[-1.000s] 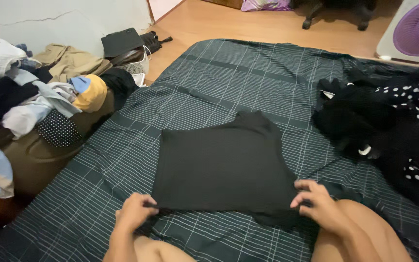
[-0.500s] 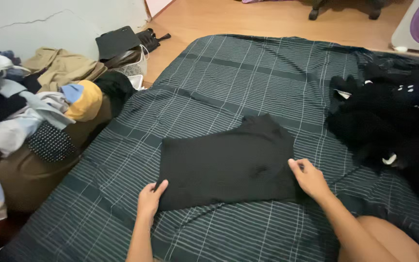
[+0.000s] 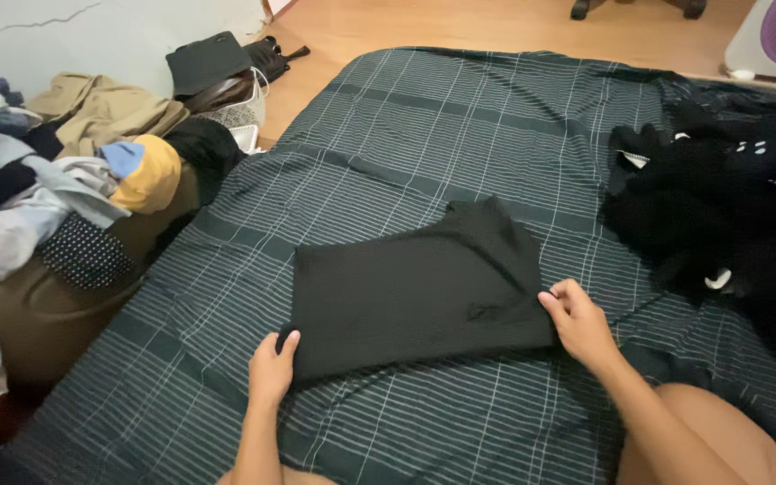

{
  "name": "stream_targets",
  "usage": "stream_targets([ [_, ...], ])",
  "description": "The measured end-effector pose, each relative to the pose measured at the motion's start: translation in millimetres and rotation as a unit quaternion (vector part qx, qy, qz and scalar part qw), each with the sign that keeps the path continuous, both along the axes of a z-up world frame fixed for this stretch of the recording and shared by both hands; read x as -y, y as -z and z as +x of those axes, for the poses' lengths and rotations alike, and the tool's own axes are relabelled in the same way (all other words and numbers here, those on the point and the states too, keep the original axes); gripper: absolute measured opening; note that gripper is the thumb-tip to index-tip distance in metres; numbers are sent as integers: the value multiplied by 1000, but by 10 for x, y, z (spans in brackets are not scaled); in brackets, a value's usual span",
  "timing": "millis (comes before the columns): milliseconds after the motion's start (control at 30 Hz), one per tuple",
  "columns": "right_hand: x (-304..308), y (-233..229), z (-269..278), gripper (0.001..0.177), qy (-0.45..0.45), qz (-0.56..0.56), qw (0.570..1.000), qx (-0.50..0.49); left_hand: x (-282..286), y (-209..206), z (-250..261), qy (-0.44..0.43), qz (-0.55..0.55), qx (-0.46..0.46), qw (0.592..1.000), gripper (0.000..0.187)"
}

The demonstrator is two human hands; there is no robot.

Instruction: The person folds several garments on a bed, including a black t-shirt with a colorful graphic, a plain black t-shirt, a black button-up shirt, and a black-and-white polka dot top. Each item is smoothed, folded into a compact rectangle, and placed in a growing stack.

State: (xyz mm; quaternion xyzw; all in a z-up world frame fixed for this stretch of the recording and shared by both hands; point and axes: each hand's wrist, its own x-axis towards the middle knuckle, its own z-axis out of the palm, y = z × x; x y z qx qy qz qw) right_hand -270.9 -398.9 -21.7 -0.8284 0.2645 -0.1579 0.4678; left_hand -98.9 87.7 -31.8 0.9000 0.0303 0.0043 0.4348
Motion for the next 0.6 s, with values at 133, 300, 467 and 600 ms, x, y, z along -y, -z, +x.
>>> stream_targets([
  [133,51,-45,-244,33,-72,-58,993,-77,-140,107,-71,2,54,-38,998,45],
  [300,118,-109,-592,49,-186,79,972,-120,-291,178,-187,71,126,-112,983,45],
  [467,14,-259,-581,53,-195,126,960,-158,-112,-171,-426,14,125,-78,989,44],
  [600,-109,-291,-504,40,-169,66,974,-136,350,-584,-773,24,168,174,970,33],
])
